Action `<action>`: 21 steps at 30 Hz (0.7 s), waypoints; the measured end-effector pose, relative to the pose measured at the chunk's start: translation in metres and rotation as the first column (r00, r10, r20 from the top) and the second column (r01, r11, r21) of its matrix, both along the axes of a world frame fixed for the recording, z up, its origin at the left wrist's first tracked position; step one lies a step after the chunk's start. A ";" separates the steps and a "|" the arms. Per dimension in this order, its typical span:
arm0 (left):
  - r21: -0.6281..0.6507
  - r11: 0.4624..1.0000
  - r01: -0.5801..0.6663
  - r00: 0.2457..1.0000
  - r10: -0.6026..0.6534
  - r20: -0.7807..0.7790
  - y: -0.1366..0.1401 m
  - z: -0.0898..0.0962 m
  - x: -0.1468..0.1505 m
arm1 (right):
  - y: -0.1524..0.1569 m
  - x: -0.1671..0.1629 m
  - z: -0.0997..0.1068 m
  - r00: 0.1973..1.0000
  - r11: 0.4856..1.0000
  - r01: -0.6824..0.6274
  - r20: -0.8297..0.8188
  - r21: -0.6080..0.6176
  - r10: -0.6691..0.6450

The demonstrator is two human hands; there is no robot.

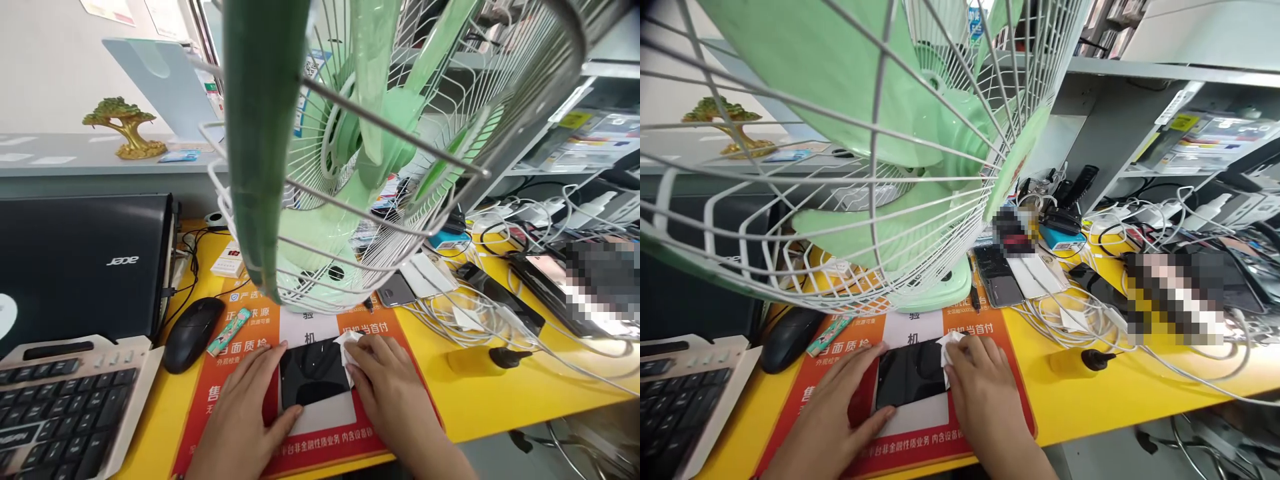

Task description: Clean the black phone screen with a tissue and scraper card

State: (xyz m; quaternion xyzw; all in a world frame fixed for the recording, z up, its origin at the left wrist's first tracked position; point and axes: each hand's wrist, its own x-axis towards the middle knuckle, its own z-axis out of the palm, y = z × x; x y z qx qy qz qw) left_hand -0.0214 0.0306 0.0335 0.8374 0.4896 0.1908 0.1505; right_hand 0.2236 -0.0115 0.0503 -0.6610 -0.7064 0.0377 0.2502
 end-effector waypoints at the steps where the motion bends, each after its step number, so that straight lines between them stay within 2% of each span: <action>1: -0.016 1.000 -0.009 1.000 0.009 0.000 0.001 0.001 -0.001 | 0.001 0.001 0.000 1.000 1.000 0.005 -0.020 -0.016 -0.005; 5: -0.057 0.998 -0.023 1.000 0.023 0.009 0.002 0.002 -0.002 | 0.005 -0.011 -0.002 0.995 1.000 -0.010 -0.099 -0.024 0.008; 10: -0.022 1.000 0.004 0.998 -0.002 0.062 0.002 -0.004 -0.002 | 0.014 -0.067 -0.006 0.991 0.993 -0.114 -0.071 -0.010 0.113; 12: 0.000 1.000 -0.009 0.998 0.009 0.055 0.001 -0.007 -0.003 | 0.020 -0.077 -0.006 0.989 0.989 -0.144 -0.050 -0.031 0.143; 14: -0.006 1.000 -0.024 0.999 0.024 0.033 0.001 -0.007 -0.003 | 0.023 -0.069 -0.004 0.992 0.992 -0.120 -0.039 -0.046 0.118; 18: -0.088 0.995 -0.055 0.998 0.055 -0.007 -0.001 0.001 0.000 | 0.023 -0.031 -0.001 0.999 0.999 0.041 0.017 -0.028 -0.041; 21: -0.107 0.992 -0.067 0.998 0.068 0.003 -0.002 0.003 0.001 | 0.026 -0.034 -0.001 0.999 0.999 0.036 0.026 -0.023 -0.035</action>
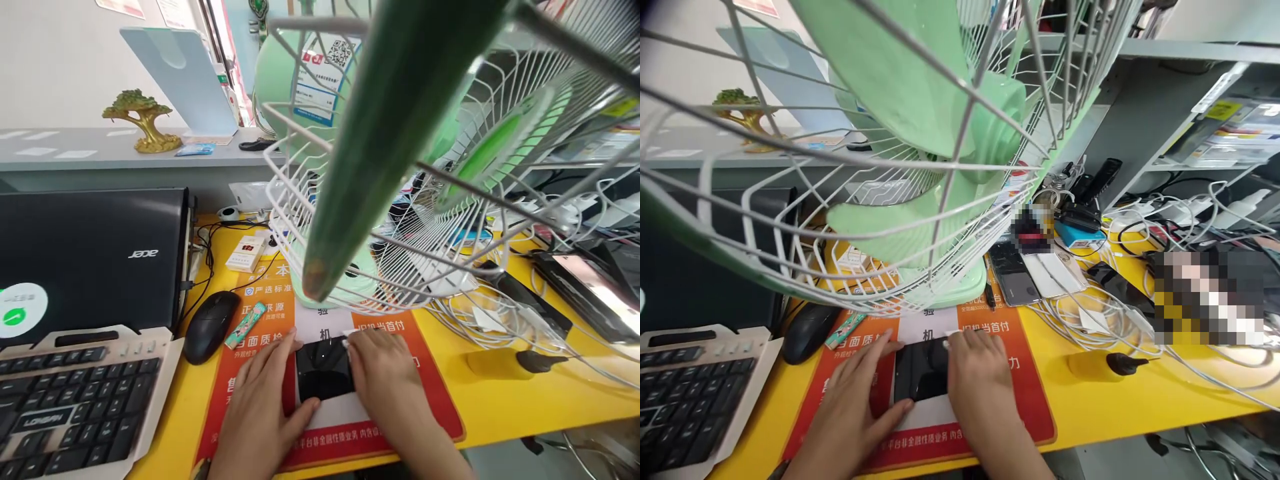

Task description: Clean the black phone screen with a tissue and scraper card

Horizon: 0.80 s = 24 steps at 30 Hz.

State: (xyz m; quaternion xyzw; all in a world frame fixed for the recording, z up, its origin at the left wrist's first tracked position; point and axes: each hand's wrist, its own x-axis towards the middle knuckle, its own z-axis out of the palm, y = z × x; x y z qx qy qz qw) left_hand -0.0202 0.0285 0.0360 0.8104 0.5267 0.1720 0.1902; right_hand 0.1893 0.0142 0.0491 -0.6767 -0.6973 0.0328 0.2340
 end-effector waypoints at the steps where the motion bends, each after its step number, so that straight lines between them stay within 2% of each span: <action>1: 0.012 1.000 0.006 1.000 -0.006 0.010 0.000 -0.001 0.000 | 0.003 -0.010 0.000 0.999 0.999 -0.033 -0.012 -0.001 0.033; 4: 0.065 0.998 0.013 1.000 -0.015 0.027 -0.001 -0.005 0.000 | 0.013 -0.043 0.000 0.990 0.990 -0.142 -0.029 -0.022 0.142; 6: 0.064 0.998 0.006 1.000 -0.008 0.029 -0.001 -0.005 0.001 | 0.017 -0.050 0.001 0.986 0.985 -0.167 -0.005 -0.047 0.167; 8: 0.025 1.000 0.000 0.999 -0.001 0.041 -0.001 -0.003 0.002 | 0.018 -0.038 0.002 0.991 0.989 -0.135 0.005 -0.064 0.136; 11: -0.026 1.000 -0.010 0.998 0.011 0.063 0.000 0.003 0.003 | 0.014 -0.010 0.001 1.000 0.999 -0.020 0.001 -0.048 0.020; 13: -0.032 0.999 -0.010 0.998 0.012 0.066 0.001 0.004 0.003 | 0.011 -0.007 0.000 1.000 0.999 0.021 0.009 -0.030 -0.021; 15: -0.018 1.000 -0.004 0.998 0.005 0.057 0.001 0.001 0.001 | 0.010 -0.022 0.000 1.000 1.000 0.000 0.022 -0.018 0.001; 19: 0.037 0.999 0.033 0.999 -0.033 -0.004 0.002 -0.007 -0.005 | 0.007 -0.058 0.004 0.991 0.991 -0.130 0.019 -0.033 0.131; 21: 0.057 0.997 0.042 0.999 -0.041 -0.020 0.002 -0.007 -0.005 | 0.002 -0.046 0.006 0.991 0.990 -0.135 -0.026 -0.036 0.134; 24: 0.055 0.998 0.037 0.999 -0.035 -0.022 0.003 -0.003 -0.003 | -0.013 0.005 0.007 0.996 1.000 -0.008 -0.090 -0.006 0.007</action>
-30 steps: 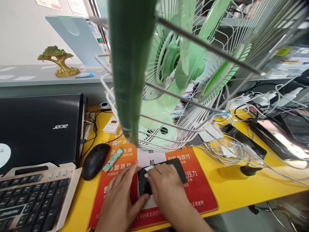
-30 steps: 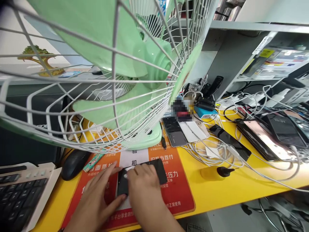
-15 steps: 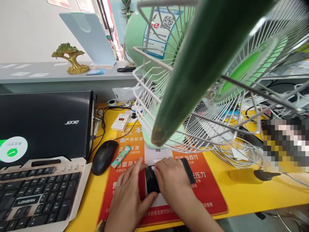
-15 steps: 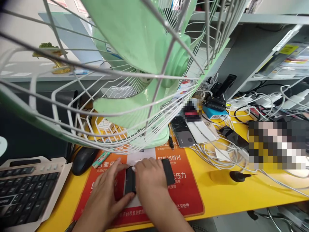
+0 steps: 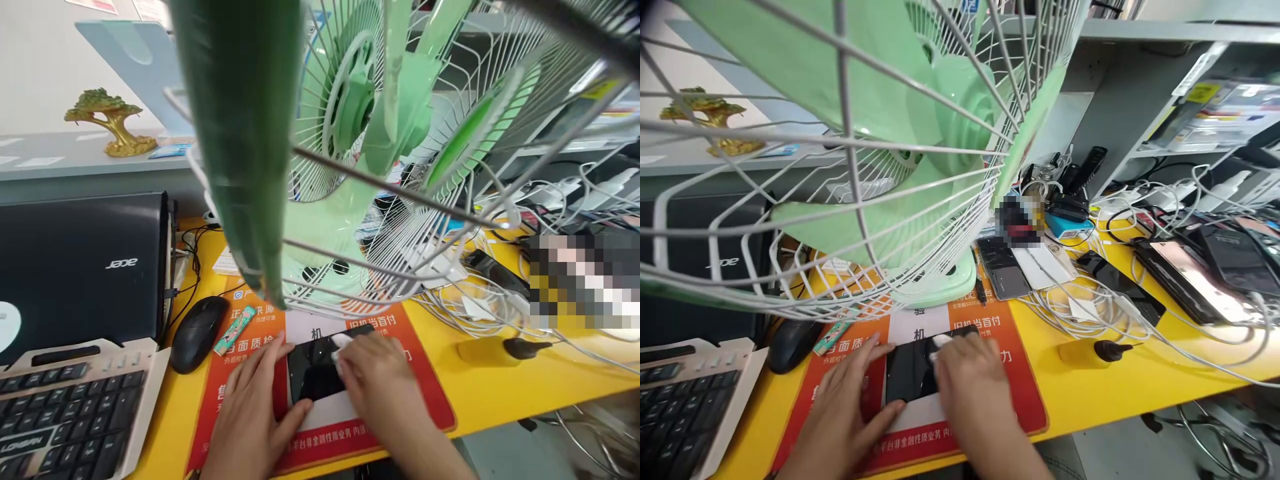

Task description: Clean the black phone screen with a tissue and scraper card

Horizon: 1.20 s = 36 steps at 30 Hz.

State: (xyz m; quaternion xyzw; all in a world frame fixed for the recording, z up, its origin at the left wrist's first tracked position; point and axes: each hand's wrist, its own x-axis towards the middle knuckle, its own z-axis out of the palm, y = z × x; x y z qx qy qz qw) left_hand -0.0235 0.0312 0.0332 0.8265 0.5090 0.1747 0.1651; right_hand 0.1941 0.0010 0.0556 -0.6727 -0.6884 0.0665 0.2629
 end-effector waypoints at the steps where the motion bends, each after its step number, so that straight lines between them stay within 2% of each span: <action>1: -0.009 1.000 0.002 1.000 -0.002 -0.006 0.000 0.002 0.001 | -0.005 0.016 -0.001 0.999 0.999 0.047 0.001 0.004 -0.047; 3: -0.023 1.000 -0.001 1.000 0.001 -0.019 0.000 0.004 0.001 | -0.013 0.030 -0.003 0.994 0.994 0.110 0.011 0.015 -0.110; 4: -0.027 1.000 -0.002 1.000 0.001 -0.024 0.000 0.004 0.001 | -0.016 0.027 -0.005 0.993 0.993 0.115 0.006 0.022 -0.115; 8: -0.005 1.000 0.010 0.999 -0.010 -0.044 -0.001 -0.002 -0.002 | -0.016 -0.025 -0.010 0.998 0.998 0.002 -0.064 0.056 0.001; 10: 0.007 1.000 0.012 0.998 -0.012 -0.054 -0.001 -0.004 -0.003 | -0.016 -0.039 -0.012 0.996 0.996 -0.059 -0.064 0.068 0.064; 13: -0.008 1.000 0.008 0.999 -0.009 -0.053 -0.001 -0.003 -0.003 | -0.019 -0.012 -0.011 0.998 0.998 -0.027 -0.054 0.063 0.031; 16: -0.044 0.999 -0.008 0.998 0.005 -0.064 0.000 0.000 -0.001 | -0.018 0.033 -0.009 0.993 0.992 0.114 -0.005 0.052 -0.114; 18: -0.060 0.998 -0.017 0.998 0.014 -0.060 0.001 0.000 -0.001 | -0.013 0.041 -0.007 0.983 0.984 0.170 0.057 0.051 -0.173; 20: -0.055 0.998 -0.015 0.999 0.013 -0.035 0.002 -0.003 -0.003 | -0.005 0.022 -0.005 0.980 0.985 0.158 0.114 0.066 -0.165; 22: -0.026 1.000 0.002 1.000 -0.002 -0.019 0.002 -0.008 -0.005 | 0.002 -0.012 -0.003 0.984 0.993 0.082 0.149 0.088 -0.094; 24: 0.007 1.000 0.015 1.000 -0.015 -0.022 0.002 -0.012 -0.007 | 0.004 -0.040 -0.002 0.991 0.998 -0.011 0.133 0.063 0.002; 26: 0.015 1.000 0.015 0.999 -0.014 -0.031 0.001 -0.013 -0.008 | 0.001 -0.048 -0.001 0.994 0.996 -0.082 0.081 0.036 0.079; 29: -0.030 1.000 0.005 1.000 -0.005 -0.021 0.002 -0.009 -0.006 | -0.011 -0.016 -0.004 0.997 0.997 -0.075 0.006 0.029 0.075; 32: -0.067 0.998 0.000 1.000 -0.002 -0.029 0.002 -0.003 -0.004 | -0.016 0.026 -0.007 0.999 0.998 0.050 -0.021 0.046 -0.049; 34: -0.069 0.998 0.006 1.000 -0.008 -0.030 0.002 -0.001 -0.005 | -0.012 0.031 -0.008 0.992 0.990 0.126 -0.007 0.059 -0.126; 36: -0.064 0.998 0.021 1.000 -0.022 -0.014 0.001 -0.001 -0.006 | -0.005 0.012 -0.008 0.991 0.991 0.125 0.040 0.058 -0.127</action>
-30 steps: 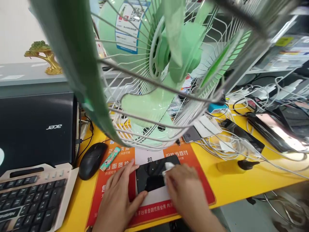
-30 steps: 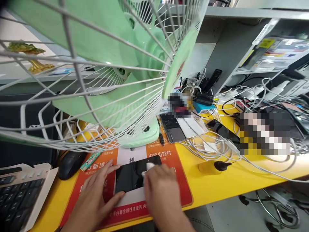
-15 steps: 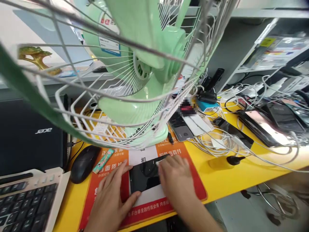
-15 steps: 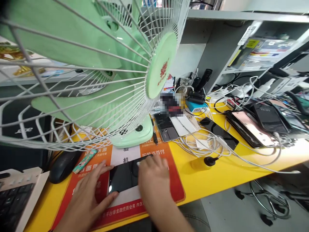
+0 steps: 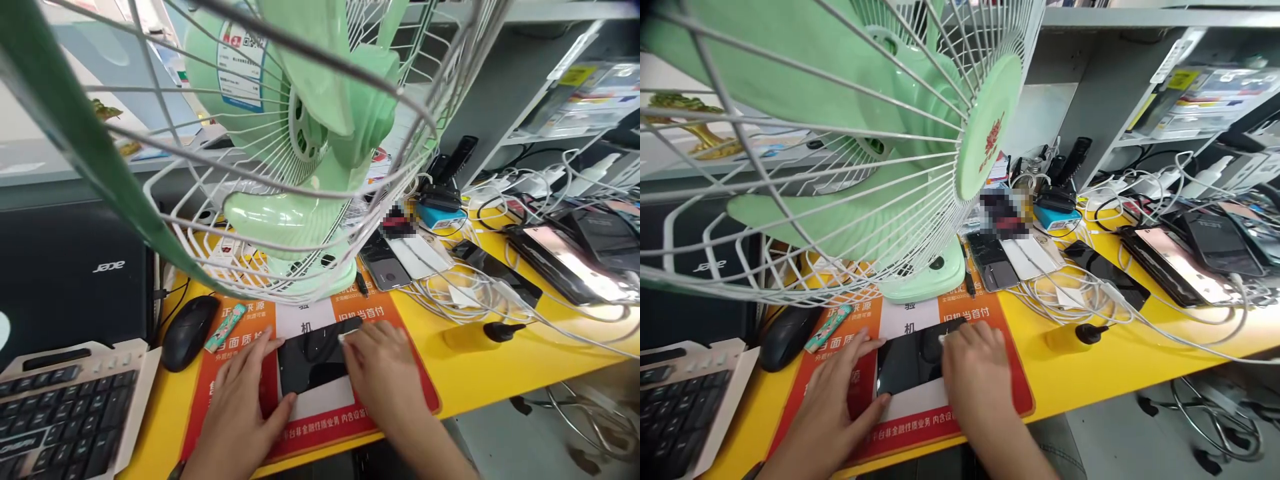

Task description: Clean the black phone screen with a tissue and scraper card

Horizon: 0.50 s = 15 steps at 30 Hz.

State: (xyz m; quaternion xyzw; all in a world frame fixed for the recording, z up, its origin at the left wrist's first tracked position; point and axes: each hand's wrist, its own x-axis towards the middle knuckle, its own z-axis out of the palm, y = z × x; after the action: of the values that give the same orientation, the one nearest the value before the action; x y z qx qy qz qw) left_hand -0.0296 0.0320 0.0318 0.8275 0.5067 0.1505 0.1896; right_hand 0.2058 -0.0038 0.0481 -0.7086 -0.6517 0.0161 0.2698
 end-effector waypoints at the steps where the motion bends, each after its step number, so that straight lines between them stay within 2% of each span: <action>1: 0.003 1.000 0.009 1.000 -0.009 0.008 -0.001 -0.001 -0.001 | 0.004 -0.016 0.001 0.999 1.000 -0.028 0.025 -0.007 0.028; 4: 0.031 0.999 0.026 0.999 -0.027 0.023 -0.001 -0.005 -0.003 | 0.013 -0.062 0.003 0.977 0.980 -0.199 0.073 -0.026 0.200; 5: 0.042 0.999 0.029 0.999 -0.030 0.028 -0.001 -0.007 -0.004 | 0.015 -0.068 0.004 0.964 0.968 -0.250 0.083 -0.027 0.251; 7: 0.056 0.998 0.029 0.999 -0.031 0.033 -0.001 -0.008 -0.004 | 0.014 -0.060 0.002 0.953 0.958 -0.287 0.100 -0.010 0.286; 9: 0.064 0.998 0.026 0.999 -0.027 0.022 0.000 -0.007 -0.002 | 0.013 -0.032 0.000 0.970 0.974 -0.223 0.108 0.033 0.219; 12: 0.057 0.998 0.011 1.000 -0.012 0.005 0.001 -0.004 0.000 | 0.014 0.010 -0.004 0.995 0.997 0.015 0.100 0.075 -0.022; 14: 0.043 0.999 0.001 1.000 -0.001 0.016 0.001 -0.003 0.000 | 0.019 0.011 -0.004 0.988 0.995 0.080 0.129 0.056 -0.087; 15: 0.038 0.999 -0.005 1.000 0.004 0.025 0.001 -0.003 0.000 | 0.021 0.002 -0.004 0.987 0.997 0.062 0.147 0.045 -0.067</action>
State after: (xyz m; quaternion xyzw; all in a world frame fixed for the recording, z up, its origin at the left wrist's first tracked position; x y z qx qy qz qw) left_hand -0.0294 0.0330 0.0286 0.8278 0.5033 0.1708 0.1796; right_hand 0.2078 0.0174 0.0441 -0.7231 -0.6469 -0.0584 0.2351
